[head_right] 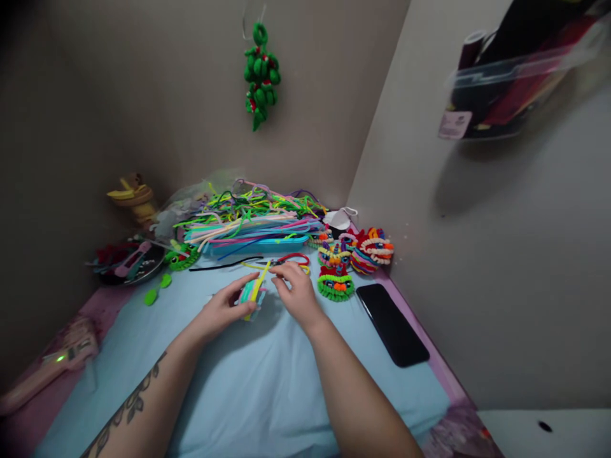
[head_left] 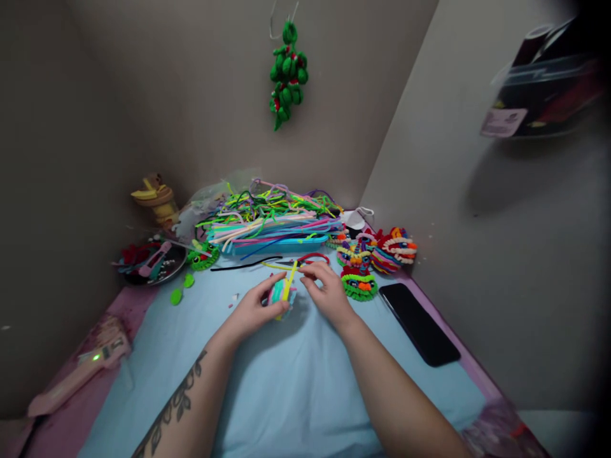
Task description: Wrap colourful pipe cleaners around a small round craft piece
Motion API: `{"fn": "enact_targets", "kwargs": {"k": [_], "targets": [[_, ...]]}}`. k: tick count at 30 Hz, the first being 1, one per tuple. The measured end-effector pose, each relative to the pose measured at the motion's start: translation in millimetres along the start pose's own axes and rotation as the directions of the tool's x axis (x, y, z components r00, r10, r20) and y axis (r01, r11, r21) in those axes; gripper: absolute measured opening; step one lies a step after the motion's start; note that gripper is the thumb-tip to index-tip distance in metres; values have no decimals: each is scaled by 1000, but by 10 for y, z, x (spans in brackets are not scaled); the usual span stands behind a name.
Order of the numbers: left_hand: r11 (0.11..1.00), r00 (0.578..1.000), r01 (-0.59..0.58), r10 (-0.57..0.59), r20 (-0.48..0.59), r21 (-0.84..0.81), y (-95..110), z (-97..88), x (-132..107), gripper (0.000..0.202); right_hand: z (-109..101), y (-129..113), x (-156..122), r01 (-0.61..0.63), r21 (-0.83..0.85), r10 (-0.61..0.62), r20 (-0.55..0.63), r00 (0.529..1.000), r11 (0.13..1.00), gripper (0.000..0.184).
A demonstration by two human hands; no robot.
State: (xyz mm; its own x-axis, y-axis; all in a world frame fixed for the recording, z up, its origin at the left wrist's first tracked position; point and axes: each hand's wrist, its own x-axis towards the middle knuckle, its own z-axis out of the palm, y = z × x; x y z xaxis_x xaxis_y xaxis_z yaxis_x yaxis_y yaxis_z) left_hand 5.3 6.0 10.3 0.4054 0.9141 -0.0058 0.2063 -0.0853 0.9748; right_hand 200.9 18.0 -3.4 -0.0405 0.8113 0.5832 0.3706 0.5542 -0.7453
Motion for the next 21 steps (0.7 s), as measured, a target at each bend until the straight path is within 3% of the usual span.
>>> {"fn": "enact_targets", "kwargs": {"k": [4, 13, 17, 21], "targets": [[998, 998, -31, 27, 60, 62, -11, -13, -12, 66, -43, 69, -8, 147, -167, -141, 49, 989, 975, 22], [993, 994, -81, 74, 83, 87, -51, -17, 7, 69, -26, 5, -8, 192, -205, -163, 152, 975, 960, 17], [975, 994, -112, 111, 16, 194, -55, -10, 20, 68, -4, -79, -22, 145, -92, -134, 121, 984, 985, 17], [930, 983, -175, 184, 3, 322, -82, 2, 34, 67, 49, -144, -43, 13, 23, -14, 69, 998, 1000, 15]]}}
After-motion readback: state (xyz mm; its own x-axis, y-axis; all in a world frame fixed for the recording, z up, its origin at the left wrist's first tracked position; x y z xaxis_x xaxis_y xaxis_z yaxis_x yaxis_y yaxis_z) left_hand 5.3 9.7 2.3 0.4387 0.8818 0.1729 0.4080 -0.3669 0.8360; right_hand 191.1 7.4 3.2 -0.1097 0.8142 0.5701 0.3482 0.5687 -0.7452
